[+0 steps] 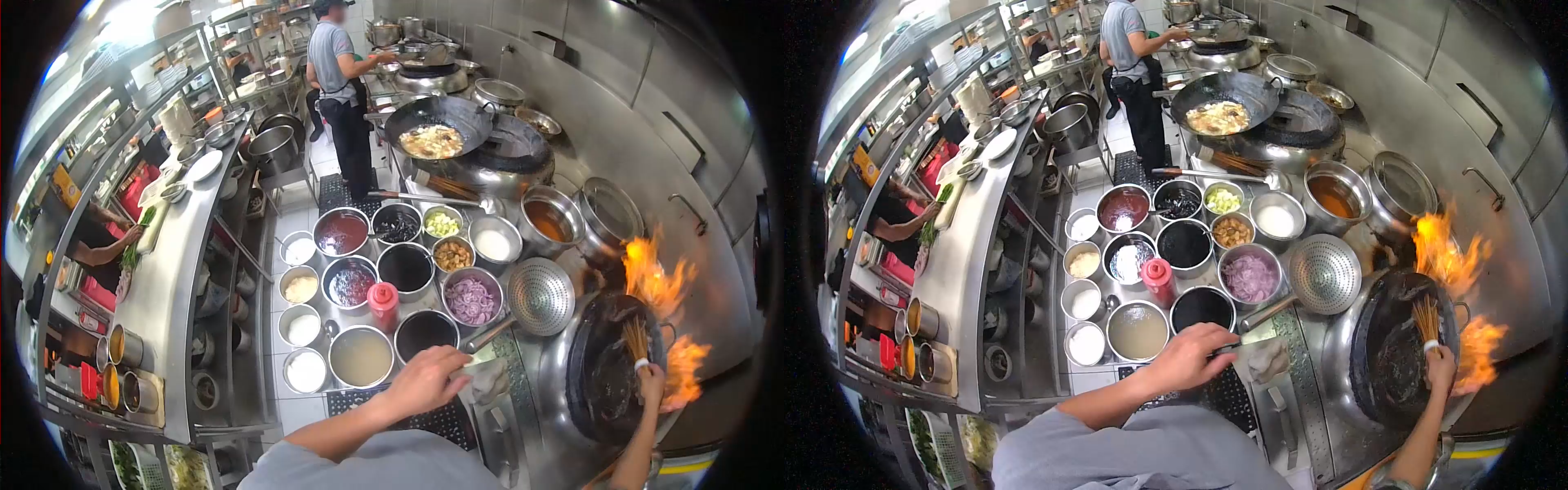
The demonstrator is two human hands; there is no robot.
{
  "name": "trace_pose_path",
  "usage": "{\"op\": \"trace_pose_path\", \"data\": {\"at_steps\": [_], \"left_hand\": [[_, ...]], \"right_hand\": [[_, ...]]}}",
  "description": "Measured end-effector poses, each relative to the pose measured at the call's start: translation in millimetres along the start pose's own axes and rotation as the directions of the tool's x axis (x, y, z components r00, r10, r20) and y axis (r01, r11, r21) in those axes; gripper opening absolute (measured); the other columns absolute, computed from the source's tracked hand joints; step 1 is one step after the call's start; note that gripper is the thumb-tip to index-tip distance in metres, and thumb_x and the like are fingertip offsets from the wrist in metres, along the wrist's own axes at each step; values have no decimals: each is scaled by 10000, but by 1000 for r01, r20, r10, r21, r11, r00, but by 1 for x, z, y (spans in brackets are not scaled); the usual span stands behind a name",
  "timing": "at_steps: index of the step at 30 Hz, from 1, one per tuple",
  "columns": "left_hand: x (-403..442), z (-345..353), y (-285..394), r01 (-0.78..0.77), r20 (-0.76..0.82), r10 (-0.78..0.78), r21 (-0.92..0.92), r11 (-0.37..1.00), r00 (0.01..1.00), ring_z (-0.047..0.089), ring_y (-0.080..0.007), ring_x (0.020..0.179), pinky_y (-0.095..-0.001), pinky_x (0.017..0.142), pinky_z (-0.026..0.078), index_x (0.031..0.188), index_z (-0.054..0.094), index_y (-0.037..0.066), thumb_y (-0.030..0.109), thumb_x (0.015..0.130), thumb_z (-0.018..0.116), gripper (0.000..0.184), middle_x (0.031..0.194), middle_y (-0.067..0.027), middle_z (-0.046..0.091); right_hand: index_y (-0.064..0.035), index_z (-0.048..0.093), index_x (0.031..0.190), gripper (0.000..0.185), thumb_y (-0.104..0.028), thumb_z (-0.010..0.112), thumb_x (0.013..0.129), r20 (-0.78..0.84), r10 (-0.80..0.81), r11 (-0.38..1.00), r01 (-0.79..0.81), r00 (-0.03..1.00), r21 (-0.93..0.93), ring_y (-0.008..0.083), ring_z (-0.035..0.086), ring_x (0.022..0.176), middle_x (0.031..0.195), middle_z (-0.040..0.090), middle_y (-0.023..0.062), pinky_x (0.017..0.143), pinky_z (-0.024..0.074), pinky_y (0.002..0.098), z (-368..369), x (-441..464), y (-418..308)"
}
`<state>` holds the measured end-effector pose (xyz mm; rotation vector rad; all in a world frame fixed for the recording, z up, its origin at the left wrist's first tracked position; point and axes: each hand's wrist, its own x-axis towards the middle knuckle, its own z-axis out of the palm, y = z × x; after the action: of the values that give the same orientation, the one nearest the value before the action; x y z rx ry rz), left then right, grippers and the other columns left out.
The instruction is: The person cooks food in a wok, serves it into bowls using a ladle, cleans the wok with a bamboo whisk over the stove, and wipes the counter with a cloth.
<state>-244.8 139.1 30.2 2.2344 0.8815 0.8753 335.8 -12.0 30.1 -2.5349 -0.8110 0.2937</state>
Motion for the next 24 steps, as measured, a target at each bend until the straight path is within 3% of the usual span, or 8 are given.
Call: {"op": "trace_pose_path", "data": {"at_steps": [3,6,8,12,13,15,21,24], "left_hand": [[4,-4,16,-2,44,4,-34,999,999,651,-346,1038,-425,896,523,1130,693,15,205,914,715,288,1085,-158,681],[-14,-22,1,140,-30,-139,47,989,990,660,-352,1020,-439,880,528,1126,699,17,209,903,731,296,1063,-161,686],[-15,-19,-3,208,-51,-203,125,970,978,668,-355,999,-436,874,534,1130,705,27,212,895,746,301,1052,-158,693],[17,3,15,-37,22,37,-11,999,999,658,-380,965,-444,850,531,1072,696,12,130,841,767,269,1014,-172,685],[24,1,24,8,75,-4,-60,998,997,661,-387,957,-445,847,533,1079,700,8,116,835,770,276,1026,-184,689],[19,-8,29,184,110,-178,-47,982,978,671,-370,962,-425,859,528,1113,707,11,101,840,757,291,1049,-191,700],[8,-6,-8,50,58,-59,155,987,997,664,-281,919,-360,805,504,1077,665,1,52,877,692,208,1001,-147,691],[27,8,11,-45,117,41,35,998,992,658,-369,905,-431,808,507,1077,678,-15,77,863,718,237,1050,-192,690]], "right_hand": [[-23,686,1209,420,-237,721,850,-13,-138,989,139,990,41,230,653,600,937,706,152,535,529,373,27,1,38],[19,720,1093,352,-184,756,807,121,-254,958,267,960,-107,260,698,801,1006,710,150,686,568,413,-5,-39,51],[37,714,1065,322,-176,743,825,159,-246,967,253,956,-21,274,687,934,999,706,158,853,545,409,5,56,185],[-32,708,1201,409,-317,720,908,66,-23,940,-1,998,341,173,662,738,839,700,76,678,514,333,12,3,-1],[-85,714,1220,426,-349,747,887,-78,-194,976,200,978,87,154,668,744,839,690,67,655,523,316,22,1,11],[-94,723,1186,441,-360,780,838,242,128,991,-134,962,7,241,710,843,909,722,145,786,571,404,-19,-61,-34],[-77,716,1130,449,-421,749,843,-134,-162,960,125,978,-251,350,723,902,934,741,174,806,555,452,0,-10,48],[-147,731,1145,431,-446,736,835,-40,-151,989,151,988,-6,379,686,1039,1115,719,172,899,538,444,18,-9,24]]}}
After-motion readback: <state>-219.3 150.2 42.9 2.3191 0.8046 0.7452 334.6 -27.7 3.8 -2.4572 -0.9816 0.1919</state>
